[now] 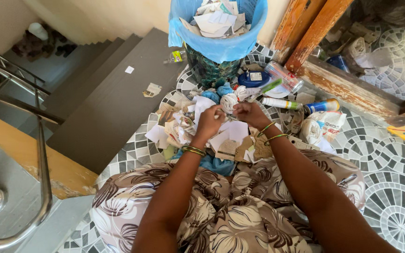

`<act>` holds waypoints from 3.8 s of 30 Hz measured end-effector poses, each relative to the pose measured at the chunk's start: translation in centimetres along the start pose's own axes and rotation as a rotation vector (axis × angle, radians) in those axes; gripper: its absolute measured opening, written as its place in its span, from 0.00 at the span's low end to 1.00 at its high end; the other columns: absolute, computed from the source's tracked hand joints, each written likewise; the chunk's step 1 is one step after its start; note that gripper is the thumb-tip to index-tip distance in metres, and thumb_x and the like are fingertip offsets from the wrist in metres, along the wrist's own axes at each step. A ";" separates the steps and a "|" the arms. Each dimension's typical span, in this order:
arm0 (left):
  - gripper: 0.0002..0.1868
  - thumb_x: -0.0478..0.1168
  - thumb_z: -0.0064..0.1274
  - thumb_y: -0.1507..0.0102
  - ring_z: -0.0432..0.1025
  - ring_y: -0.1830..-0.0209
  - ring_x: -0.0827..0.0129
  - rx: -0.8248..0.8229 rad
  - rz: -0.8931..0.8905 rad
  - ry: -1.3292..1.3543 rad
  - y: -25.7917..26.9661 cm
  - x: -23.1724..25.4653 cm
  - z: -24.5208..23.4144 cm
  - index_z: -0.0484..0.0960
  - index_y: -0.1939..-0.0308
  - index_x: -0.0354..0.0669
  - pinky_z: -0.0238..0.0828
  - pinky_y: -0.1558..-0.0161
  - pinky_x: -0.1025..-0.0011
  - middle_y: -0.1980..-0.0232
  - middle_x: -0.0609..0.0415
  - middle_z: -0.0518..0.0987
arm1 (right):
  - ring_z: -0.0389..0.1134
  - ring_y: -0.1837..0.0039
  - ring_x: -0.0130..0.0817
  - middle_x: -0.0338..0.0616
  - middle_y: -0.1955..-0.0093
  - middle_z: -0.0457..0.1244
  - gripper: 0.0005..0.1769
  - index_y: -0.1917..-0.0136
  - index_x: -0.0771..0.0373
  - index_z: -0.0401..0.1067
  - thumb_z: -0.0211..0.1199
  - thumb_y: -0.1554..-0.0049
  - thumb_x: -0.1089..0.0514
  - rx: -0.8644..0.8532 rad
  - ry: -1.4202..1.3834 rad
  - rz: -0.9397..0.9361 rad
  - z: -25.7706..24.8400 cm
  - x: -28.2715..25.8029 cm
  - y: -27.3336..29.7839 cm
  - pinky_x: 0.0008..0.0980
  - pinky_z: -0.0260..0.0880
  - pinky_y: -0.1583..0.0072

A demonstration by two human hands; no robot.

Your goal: The person sits on the floor and sorts through a pile of paper scraps, picking up pieces one by one and placing them into a blue bin. The person handles various paper types including printed sheets and plain white paper.

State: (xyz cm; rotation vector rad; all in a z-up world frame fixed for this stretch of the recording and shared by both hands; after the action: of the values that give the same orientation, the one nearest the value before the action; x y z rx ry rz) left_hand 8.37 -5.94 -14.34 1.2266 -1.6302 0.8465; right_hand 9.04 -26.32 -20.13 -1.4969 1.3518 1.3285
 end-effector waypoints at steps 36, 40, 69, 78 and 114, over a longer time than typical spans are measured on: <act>0.30 0.34 0.67 0.46 0.81 0.62 0.55 0.017 0.024 -0.111 2.1 3.3 0.2 0.76 0.39 0.46 0.76 0.59 0.61 0.64 0.47 0.85 | 0.65 0.58 0.23 0.38 0.59 0.66 0.22 0.39 0.68 0.74 0.67 0.47 0.71 0.008 0.018 -0.118 2.4 -6.6 1.8 0.25 0.66 0.56; 0.29 0.35 0.67 0.46 0.82 0.63 0.55 0.068 0.036 -0.096 2.3 3.2 0.1 0.76 0.41 0.45 0.78 0.59 0.60 0.64 0.46 0.84 | 0.67 0.54 0.23 0.39 0.56 0.68 0.21 0.38 0.67 0.73 0.67 0.46 0.71 0.037 -0.069 -0.165 2.4 -7.9 2.4 0.24 0.70 0.50; 0.25 0.32 0.64 0.47 0.78 0.69 0.67 0.254 -0.086 0.141 0.2 -0.6 -0.6 0.73 0.47 0.43 0.74 0.64 0.68 0.69 0.54 0.82 | 0.67 0.44 0.31 0.43 0.44 0.66 0.28 0.33 0.71 0.67 0.65 0.47 0.76 0.223 -0.446 -0.105 0.1 -4.3 2.5 0.30 0.70 0.41; 0.25 0.26 0.62 0.42 0.75 0.67 0.70 0.213 -0.099 0.637 -1.0 1.1 -0.7 0.69 0.44 0.37 0.72 0.64 0.73 0.66 0.52 0.80 | 0.68 0.40 0.34 0.47 0.39 0.65 0.35 0.27 0.70 0.59 0.65 0.46 0.72 0.206 -0.660 -0.065 1.0 -9.1 4.3 0.34 0.72 0.39; 0.27 0.54 0.50 0.34 0.73 0.52 0.62 0.110 -0.164 1.186 -17.6 15.9 -8.0 0.74 0.37 0.39 0.72 0.50 0.62 0.49 0.50 0.79 | 0.71 0.40 0.32 0.43 0.40 0.69 0.18 0.37 0.67 0.70 0.63 0.39 0.59 0.099 -0.913 -0.042 -5.9 -30.1 -5.9 0.33 0.74 0.36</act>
State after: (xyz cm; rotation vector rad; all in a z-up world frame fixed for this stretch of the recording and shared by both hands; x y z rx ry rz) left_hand 25.66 -9.10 3.48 0.6411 -0.5200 1.2254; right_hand 18.42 -23.47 9.57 -0.6669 0.7577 1.5945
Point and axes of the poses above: each hand's wrist, its own y-axis away from the middle knuckle, its own z-axis out of the palm, x = y × z, the point moved 8 cm from there along -y, towards the middle knuckle
